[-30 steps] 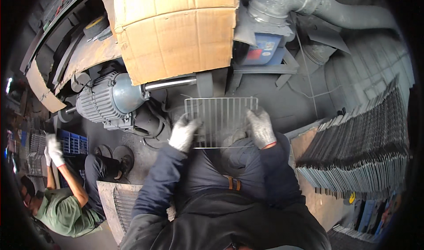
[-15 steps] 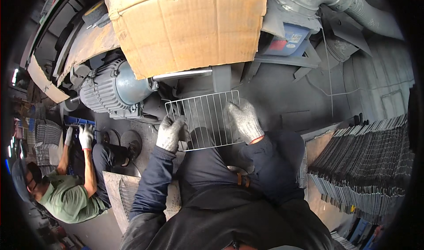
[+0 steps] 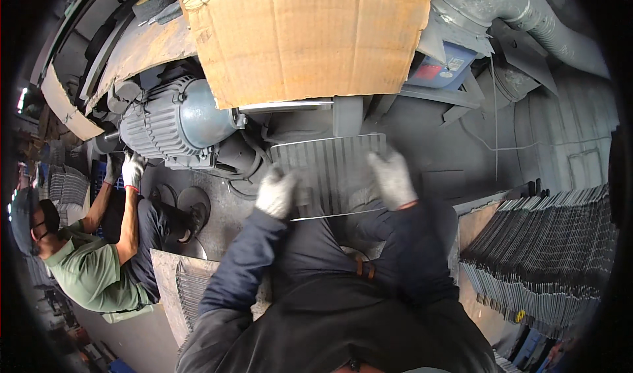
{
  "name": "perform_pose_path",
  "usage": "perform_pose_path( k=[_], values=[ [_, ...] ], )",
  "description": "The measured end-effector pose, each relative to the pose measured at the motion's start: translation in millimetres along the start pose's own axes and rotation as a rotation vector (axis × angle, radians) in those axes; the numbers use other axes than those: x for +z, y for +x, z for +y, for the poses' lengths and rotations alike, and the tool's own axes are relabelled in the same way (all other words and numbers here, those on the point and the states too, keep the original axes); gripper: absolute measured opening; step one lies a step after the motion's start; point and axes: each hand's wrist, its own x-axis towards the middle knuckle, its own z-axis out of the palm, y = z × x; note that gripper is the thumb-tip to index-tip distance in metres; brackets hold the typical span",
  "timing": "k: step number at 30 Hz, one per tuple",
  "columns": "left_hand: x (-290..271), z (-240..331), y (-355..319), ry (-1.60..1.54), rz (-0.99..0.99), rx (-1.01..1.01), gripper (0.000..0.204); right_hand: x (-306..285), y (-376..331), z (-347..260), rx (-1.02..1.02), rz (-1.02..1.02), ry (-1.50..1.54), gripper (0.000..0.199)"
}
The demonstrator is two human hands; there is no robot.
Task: Grinding the edges and surfaces of metal wire grates using a stationary bench grinder.
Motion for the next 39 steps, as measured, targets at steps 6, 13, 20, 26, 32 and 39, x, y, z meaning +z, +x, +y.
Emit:
perform_pose_path(
  k=[6,13,20,26,32,39],
  values=[
    [-9.0,23.6,-1.1,0.111,-0.025,0.061,0.024,14.7,-1.9,-7.8,0.137,0.002,-0.017,0.025],
    [61.1,-31.9,31.4,0.158,-0.207,-0.008,0.042,-53.8,-18.9,-36.3,0.085,0.197,0.169,0.025],
    [-37.2,36.9,-6.0,0.089,-0.007,-0.058,0.025,29.4,8.6,-8.3,0.256,-0.069,-0.148,0.027],
    [18.7,51.9,17.7,0.063,-0.177,-0.232,0.026,-84.3,5.8,25.2,0.202,-0.149,0.039,0.033],
    [72.9,13.4,44.4,0.408,-0.438,0.052,0.020,-121.8,-21.4,-25.3,0.223,-0.016,0.477,0.027],
    [-51.9,65.4,10.3,-0.139,-0.149,-0.226,0.029,-1.2,29.0,23.8,-0.567,-0.485,-0.147,0.018]
  ],
)
